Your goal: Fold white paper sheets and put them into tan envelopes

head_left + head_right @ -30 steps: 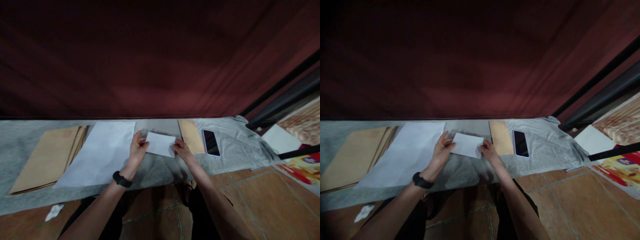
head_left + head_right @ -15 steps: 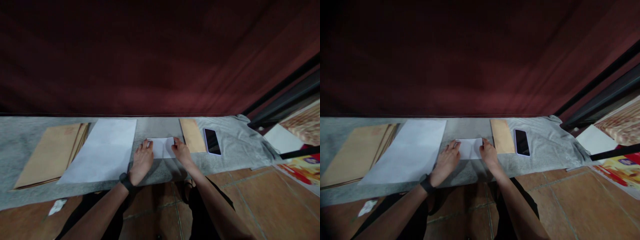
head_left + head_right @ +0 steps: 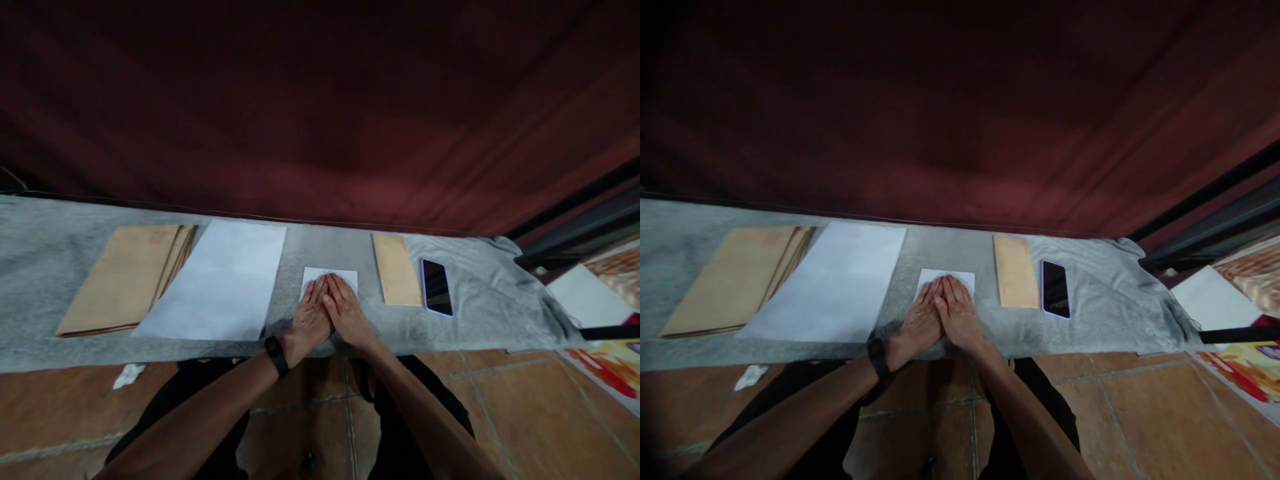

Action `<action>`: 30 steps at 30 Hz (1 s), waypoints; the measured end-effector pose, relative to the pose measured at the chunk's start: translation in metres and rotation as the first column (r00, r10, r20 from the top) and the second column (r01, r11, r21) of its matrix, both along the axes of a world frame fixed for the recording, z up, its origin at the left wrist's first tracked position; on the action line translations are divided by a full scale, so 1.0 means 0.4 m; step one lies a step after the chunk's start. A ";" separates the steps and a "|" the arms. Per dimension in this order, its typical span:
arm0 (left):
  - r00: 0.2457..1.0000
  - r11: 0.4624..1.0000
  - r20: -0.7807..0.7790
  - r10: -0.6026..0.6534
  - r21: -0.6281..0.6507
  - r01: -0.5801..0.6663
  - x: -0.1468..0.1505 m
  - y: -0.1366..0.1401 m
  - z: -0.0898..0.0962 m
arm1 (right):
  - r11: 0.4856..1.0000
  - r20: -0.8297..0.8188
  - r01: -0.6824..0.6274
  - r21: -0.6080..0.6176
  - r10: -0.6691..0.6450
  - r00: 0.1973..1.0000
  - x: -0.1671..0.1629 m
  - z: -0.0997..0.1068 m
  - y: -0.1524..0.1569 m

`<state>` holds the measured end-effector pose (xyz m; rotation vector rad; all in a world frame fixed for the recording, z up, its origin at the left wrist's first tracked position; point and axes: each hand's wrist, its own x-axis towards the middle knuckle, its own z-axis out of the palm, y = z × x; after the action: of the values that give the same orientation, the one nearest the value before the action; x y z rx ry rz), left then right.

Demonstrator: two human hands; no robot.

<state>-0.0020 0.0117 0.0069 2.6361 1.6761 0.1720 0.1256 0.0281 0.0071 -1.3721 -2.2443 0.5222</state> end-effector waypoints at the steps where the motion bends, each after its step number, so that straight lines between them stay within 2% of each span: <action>1: 1.000 1.000 0.002 0.015 -0.004 -0.015 0.001 0.000 0.000 | 1.000 0.031 -0.012 0.008 0.011 0.999 0.002 -0.002 -0.004; 20: 0.992 0.993 0.075 0.102 0.049 -0.106 -0.015 -0.008 -0.002 | 0.993 0.259 0.023 0.119 -0.053 0.964 0.055 -0.019 -0.017; 25: 0.990 0.991 0.106 0.098 0.085 -0.107 -0.041 0.001 -0.005 | 0.988 0.306 0.053 0.142 -0.095 0.947 0.064 -0.021 -0.019; 30: 0.978 0.978 0.129 0.164 0.107 -0.178 -0.078 0.015 -0.005 | 0.978 0.300 0.113 0.174 -0.162 0.940 0.073 -0.030 -0.020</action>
<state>-0.0333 0.0177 0.0048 2.4991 1.9070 0.4352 0.1549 0.0200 -0.0048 -1.6079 -2.3485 0.0811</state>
